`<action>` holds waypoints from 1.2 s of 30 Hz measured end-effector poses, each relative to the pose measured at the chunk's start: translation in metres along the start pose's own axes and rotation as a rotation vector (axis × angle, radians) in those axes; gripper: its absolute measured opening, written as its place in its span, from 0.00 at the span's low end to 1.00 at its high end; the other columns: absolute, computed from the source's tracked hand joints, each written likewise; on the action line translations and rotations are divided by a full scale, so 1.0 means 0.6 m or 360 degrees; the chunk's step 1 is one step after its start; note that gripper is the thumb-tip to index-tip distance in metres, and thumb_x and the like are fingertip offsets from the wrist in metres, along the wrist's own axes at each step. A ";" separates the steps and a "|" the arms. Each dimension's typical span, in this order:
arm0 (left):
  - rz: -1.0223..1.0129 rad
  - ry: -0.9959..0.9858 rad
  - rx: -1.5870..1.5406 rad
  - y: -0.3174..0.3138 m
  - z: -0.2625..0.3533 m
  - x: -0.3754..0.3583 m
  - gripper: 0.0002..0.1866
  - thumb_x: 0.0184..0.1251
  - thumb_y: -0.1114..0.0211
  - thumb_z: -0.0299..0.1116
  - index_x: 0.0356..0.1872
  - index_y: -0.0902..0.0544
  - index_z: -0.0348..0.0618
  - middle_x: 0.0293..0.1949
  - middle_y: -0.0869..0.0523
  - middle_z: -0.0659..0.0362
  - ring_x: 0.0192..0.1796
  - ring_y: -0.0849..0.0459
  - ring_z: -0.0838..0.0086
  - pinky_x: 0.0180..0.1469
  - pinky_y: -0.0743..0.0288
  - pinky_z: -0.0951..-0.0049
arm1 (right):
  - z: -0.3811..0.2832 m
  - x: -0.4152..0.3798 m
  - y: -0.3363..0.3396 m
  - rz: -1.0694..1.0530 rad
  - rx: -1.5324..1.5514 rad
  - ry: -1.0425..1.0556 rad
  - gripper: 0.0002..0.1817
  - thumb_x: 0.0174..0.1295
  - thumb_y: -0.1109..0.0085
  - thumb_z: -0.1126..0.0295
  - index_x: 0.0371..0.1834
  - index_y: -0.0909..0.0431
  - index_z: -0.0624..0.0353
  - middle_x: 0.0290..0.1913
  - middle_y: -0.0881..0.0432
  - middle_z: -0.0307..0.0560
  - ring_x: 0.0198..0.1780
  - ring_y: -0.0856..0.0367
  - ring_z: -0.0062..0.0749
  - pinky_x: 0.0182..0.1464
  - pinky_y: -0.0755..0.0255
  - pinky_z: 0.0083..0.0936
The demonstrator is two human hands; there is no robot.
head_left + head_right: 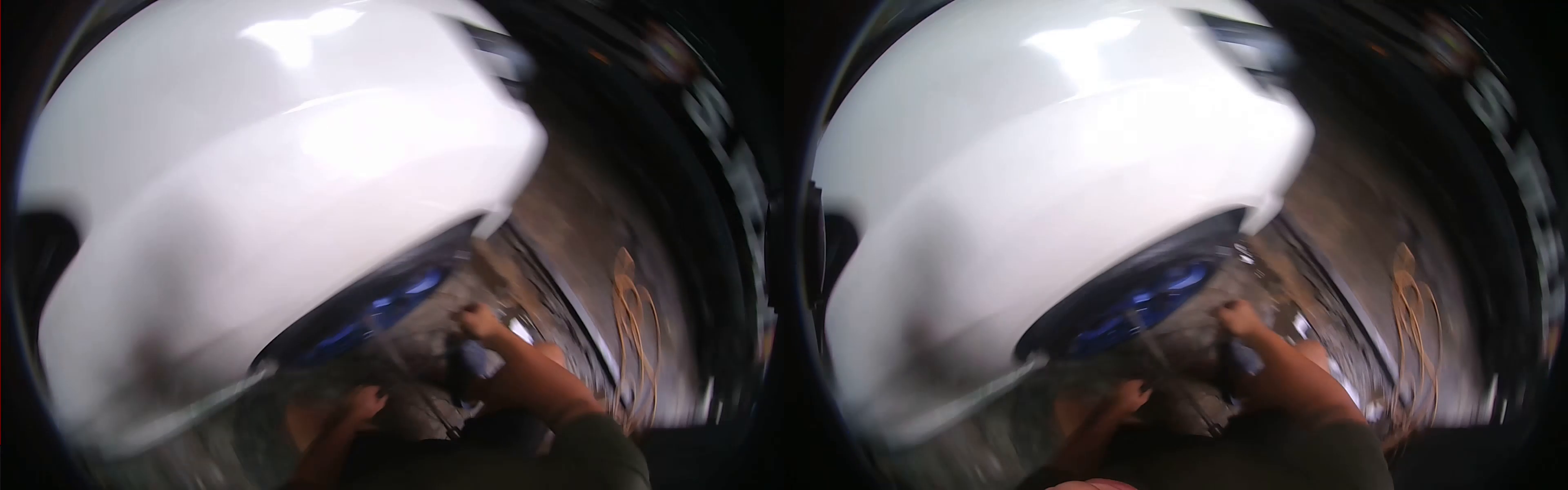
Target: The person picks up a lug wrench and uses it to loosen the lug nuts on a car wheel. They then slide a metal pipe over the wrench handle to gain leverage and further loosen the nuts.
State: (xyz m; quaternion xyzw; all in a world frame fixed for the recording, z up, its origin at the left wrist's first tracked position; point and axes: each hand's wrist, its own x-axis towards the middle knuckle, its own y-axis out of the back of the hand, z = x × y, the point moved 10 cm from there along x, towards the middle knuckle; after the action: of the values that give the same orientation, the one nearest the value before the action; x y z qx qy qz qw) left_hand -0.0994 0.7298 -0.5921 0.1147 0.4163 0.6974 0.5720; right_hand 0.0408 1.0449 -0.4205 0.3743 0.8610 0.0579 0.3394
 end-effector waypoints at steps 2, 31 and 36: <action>-0.0023 0.0133 0.0036 0.003 0.014 -0.001 0.23 0.65 0.33 0.52 0.45 0.12 0.41 0.43 0.10 0.45 0.46 0.11 0.48 0.50 0.19 0.48 | -0.069 -0.018 -0.024 -0.0278 -0.1110 0.0334 0.26 0.65 0.33 0.49 0.21 0.16 0.63 0.19 0.19 0.48 0.26 0.20 0.33 0.32 0.27 0.38; 0.0677 -0.0029 -0.0164 0.061 0.039 0.006 0.15 0.57 0.34 0.47 0.26 0.14 0.45 0.29 0.12 0.48 0.39 0.11 0.47 0.43 0.18 0.50 | 0.016 0.061 -0.119 -0.1297 -0.2987 0.0681 0.33 0.66 0.48 0.33 0.39 0.11 0.53 0.44 0.11 0.56 0.47 0.12 0.57 0.55 0.21 0.49; 0.0640 -0.0069 -0.0171 0.046 0.045 0.020 0.14 0.55 0.33 0.47 0.27 0.13 0.46 0.29 0.12 0.49 0.37 0.11 0.47 0.43 0.18 0.49 | 0.024 0.072 -0.075 -0.1371 -0.2991 0.0669 0.33 0.66 0.48 0.33 0.41 0.11 0.53 0.46 0.11 0.56 0.48 0.13 0.59 0.56 0.22 0.50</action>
State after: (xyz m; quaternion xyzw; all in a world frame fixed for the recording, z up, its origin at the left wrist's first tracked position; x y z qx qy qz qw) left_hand -0.1053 0.7524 -0.5593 0.1799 0.3348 0.8160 0.4355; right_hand 0.0015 1.0399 -0.4709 -0.3942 0.5718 0.6400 0.3288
